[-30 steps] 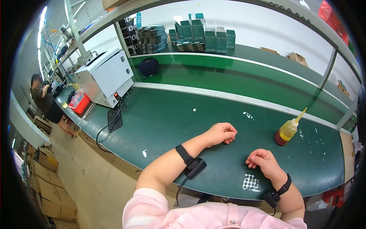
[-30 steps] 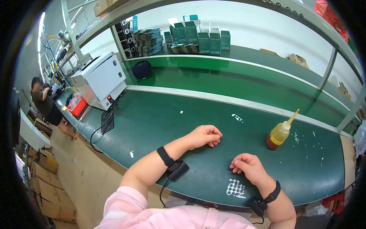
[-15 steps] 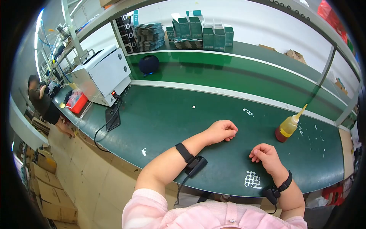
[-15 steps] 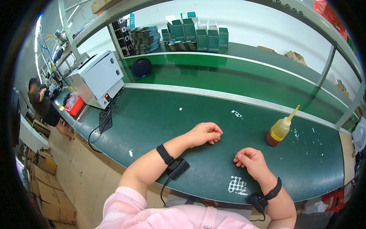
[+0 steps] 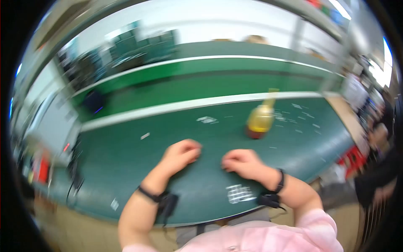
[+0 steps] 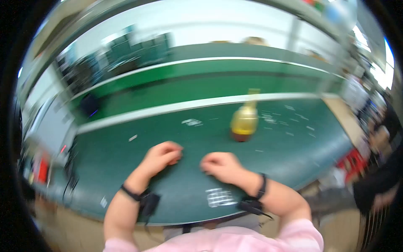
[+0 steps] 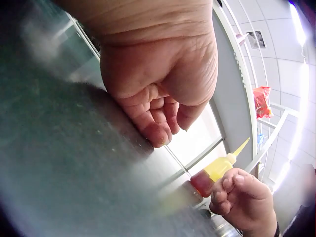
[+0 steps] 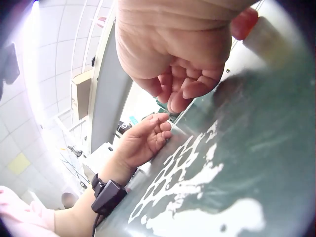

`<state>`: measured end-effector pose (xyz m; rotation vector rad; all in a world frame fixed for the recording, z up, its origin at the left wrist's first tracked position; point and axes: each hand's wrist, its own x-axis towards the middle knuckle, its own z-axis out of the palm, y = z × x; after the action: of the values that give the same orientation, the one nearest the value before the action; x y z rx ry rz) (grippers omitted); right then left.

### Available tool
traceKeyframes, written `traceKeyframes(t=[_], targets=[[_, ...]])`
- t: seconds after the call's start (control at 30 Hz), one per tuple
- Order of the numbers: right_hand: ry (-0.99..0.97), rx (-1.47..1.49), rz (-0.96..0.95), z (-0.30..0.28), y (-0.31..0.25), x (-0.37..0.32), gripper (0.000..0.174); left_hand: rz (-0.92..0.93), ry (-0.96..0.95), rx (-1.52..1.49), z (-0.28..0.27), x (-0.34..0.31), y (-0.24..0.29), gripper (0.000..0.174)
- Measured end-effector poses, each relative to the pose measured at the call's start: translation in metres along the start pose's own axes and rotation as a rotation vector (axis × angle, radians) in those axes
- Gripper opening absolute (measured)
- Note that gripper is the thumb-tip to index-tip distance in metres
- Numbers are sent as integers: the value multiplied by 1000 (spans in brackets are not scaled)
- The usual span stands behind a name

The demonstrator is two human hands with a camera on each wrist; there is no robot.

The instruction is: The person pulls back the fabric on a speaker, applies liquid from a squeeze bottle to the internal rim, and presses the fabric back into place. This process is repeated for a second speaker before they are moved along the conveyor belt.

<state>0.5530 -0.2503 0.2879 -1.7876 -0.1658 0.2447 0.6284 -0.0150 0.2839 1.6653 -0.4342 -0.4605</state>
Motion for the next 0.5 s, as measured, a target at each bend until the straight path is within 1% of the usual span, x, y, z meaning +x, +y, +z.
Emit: traceKeyframes(t=[0.03, 0.07, 0.1, 0.13, 0.2, 0.23, 0.3, 0.37, 0.5], targets=[[-4, -71, -53, -2, 6, 1, 14, -7, 10, -19, 2, 0, 2, 18], [-16, 17, -77, -1, 12, 4, 14, -4, 24, -14, 1, 0, 0, 17], [-37, 6, -91, -3, 7, 1, 12, -26, 34, -9, 2, 0, 3, 15], [-26, -58, -127, -4, 6, 1, 12, -50, 72, 34, 4, -1, 6, 15], [16, -122, -190, -6, 2, -3, 12, -84, 79, -6, 6, -2, 9, 13], [25, -137, -203, -7, -2, -5, 13, -76, 54, 4, 7, -2, 10, 13], [37, -148, -223, -5, 0, -4, 13, -94, 94, -30, 4, -4, 7, 12], [24, -157, -242, -3, 3, -3, 14, -94, 94, -15, 5, -5, 10, 12], [70, -136, -260, -2, 3, -3, 14, -93, 94, -15, 6, -2, 8, 13]])
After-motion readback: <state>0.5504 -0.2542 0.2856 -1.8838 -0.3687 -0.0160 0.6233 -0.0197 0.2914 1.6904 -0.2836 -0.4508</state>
